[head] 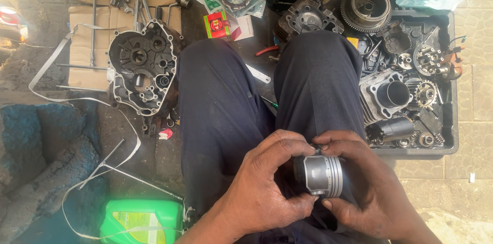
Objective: Inspecting and assembling engine piston components, including piston rings.
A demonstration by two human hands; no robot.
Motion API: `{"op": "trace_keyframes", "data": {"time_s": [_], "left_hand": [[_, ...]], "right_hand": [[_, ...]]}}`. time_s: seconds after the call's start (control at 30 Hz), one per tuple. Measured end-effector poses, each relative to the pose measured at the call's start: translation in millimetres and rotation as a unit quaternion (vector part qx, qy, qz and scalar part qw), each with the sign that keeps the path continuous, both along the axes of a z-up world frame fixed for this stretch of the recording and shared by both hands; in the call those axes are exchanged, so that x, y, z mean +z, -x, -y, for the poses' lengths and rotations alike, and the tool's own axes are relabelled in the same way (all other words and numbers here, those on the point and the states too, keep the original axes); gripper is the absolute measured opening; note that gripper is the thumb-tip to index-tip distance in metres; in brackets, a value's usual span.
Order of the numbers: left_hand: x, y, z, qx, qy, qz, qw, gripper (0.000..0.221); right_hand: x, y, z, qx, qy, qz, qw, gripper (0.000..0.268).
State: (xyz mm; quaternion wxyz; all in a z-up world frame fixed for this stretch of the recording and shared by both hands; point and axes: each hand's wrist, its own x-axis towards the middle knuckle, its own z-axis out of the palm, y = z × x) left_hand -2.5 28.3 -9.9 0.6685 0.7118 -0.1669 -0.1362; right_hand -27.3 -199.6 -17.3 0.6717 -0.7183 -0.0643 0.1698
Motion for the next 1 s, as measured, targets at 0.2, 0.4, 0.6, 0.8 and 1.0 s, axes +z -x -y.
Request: {"op": "trace_keyframes", "data": {"time_s": [0.2, 0.4, 0.6, 0.8, 1.0], "left_hand": [[-1, 1, 1, -0.007, -0.002, -0.01, 1.0, 0.06], [-1, 1, 1, -0.003, 0.014, 0.007, 1.0, 0.059], [2, 1, -1, -0.02, -0.002, -0.031, 0.999, 0.062], [-14, 9, 7, -0.013, -0.005, 0.024, 1.0, 0.09], [-19, 11, 13, 0.036, -0.01, 0.051, 0.998, 0.081]], "right_hand": [[-1, 2, 2, 0.0, 0.029, 0.013, 0.999, 0.069], [-2, 1, 5, 0.002, 0.013, 0.008, 1.0, 0.066], [-1, -2, 4, 0.006, 0.025, 0.039, 0.999, 0.065], [1, -6, 7, 0.011, -0.092, -0.028, 0.995, 0.064], [3, -8, 13, -0.007, -0.085, -0.075, 0.993, 0.067]]}}
